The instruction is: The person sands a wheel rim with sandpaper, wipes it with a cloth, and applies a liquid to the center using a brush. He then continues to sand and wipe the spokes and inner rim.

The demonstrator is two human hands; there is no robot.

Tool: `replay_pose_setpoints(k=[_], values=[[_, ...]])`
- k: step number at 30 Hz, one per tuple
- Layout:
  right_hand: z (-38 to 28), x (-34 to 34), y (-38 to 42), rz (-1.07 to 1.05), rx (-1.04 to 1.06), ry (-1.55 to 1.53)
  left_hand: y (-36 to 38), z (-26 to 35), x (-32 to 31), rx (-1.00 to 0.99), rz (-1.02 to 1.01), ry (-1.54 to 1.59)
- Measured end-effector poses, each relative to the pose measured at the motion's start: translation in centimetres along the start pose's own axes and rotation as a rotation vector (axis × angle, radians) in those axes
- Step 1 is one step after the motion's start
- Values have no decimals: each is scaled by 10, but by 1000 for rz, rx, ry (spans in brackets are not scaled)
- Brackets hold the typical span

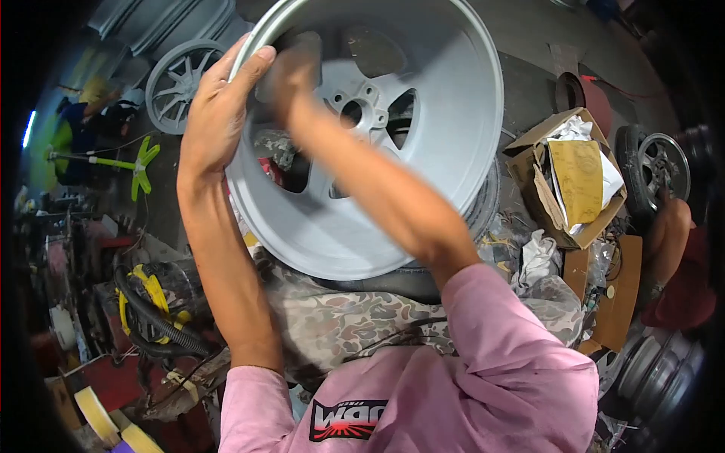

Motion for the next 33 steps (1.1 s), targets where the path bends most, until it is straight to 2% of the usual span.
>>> replay_pose_setpoints(k=[1, 2, 3, 4, 5, 6, 7, 8, 9, 10, 11, 12, 13, 14, 15, 17, 19, 20, 21, 22, 23, 24, 25, 26, 28, 29, 31, 32, 33], values=[[31, -72, 54, -149, 70, 169, 0, -3, 5, 26, 26, -12], [-41, 26, 172, -135, 390, -6, -1, -4, 8, 51, 52, -27], [-15, 32, 210, -426, 236, 3, 1, 0, 6, 35, 43, -25], [64, 34, 241, -1017, 145, 404, 0, -3, 7, 37, 46, -22], [83, 93, 257, -753, 416, 100, -3, -3, 9, -22, 35, -55], [138, 138, 250, -803, 532, 266, -2, -4, 10, -78, 31, -90], [177, 190, 222, -989, 233, 649, -1, -7, 12, -65, 43, -84], [140, 242, 178, -1078, -61, 915, -3, -12, 12, 15, 51, -60], [166, 273, 126, -988, 390, 1492, -4, -15, 12, 86, 57, -39], [139, 295, 81, -907, 725, 1997, -5, -15, 11, 84, 60, -38], [150, 311, 5, -569, 959, 2048, -5, -13, 10, 34, 38, -59], [56, 300, 1, -717, 879, 2257, -4, -11, 9, -12, 15, -80], [6, 276, -10, -742, 748, 2328, -4, -14, 11, -4, 19, -81], [-12, 264, -14, -768, 610, 2393, -3, -13, 13, -32, 27, -107], [2, 269, -13, -779, 606, 2388, -2, -11, 15, -60, 32, -133], [50, 288, -14, -587, 792, 2333, -2, -1, 1, -93, -35, -66], [119, 300, 57, -525, 833, 1891, -4, 9, -5, -136, -84, -10], [159, 291, 104, -532, 761, 1812, -4, 8, -5, -120, -71, -46], [200, 269, 155, -527, 629, 1540, -3, 7, -4, -105, -57, -80], [196, 227, 214, -726, 405, 1286, -1, 5, -6, -87, -49, -112], [206, 166, 259, -765, 451, 1246, 1, 3, -10, -78, -57, -105], [234, 106, 282, -676, 186, 915, 1, 4, -12, -67, -52, -70], [82, 85, 274, -693, 1, 443, -1, 6, -12, -66, -48, -40], [27, 53, 251, -715, -90, 215, -5, 5, -12, -79, -56, -45], [-93, 66, 221, -330, 84, -77, -4, -3, -3, -186, -9, -91], [-101, 69, 231, -333, 87, -76, -4, -6, 5, -189, -5, -91], [-125, 99, 265, -210, 256, -138, -9, -17, 13, -87, -19, -175], [-97, 108, 292, -355, 165, -162, -11, -16, 10, -100, -31, -163], [-66, 133, 317, -552, 177, -92, -10, -18, 9, -25, -26, -106]])
Point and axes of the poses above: each hand's wrist, its own y-axis away from the middle knuckle, its own x-axis out of the back of the hand, z = x × y, the point moved 7 cm from there along -y, towards the middle knuckle, and after that the axes turned 6 degrees about y, right-handed, at the moved point
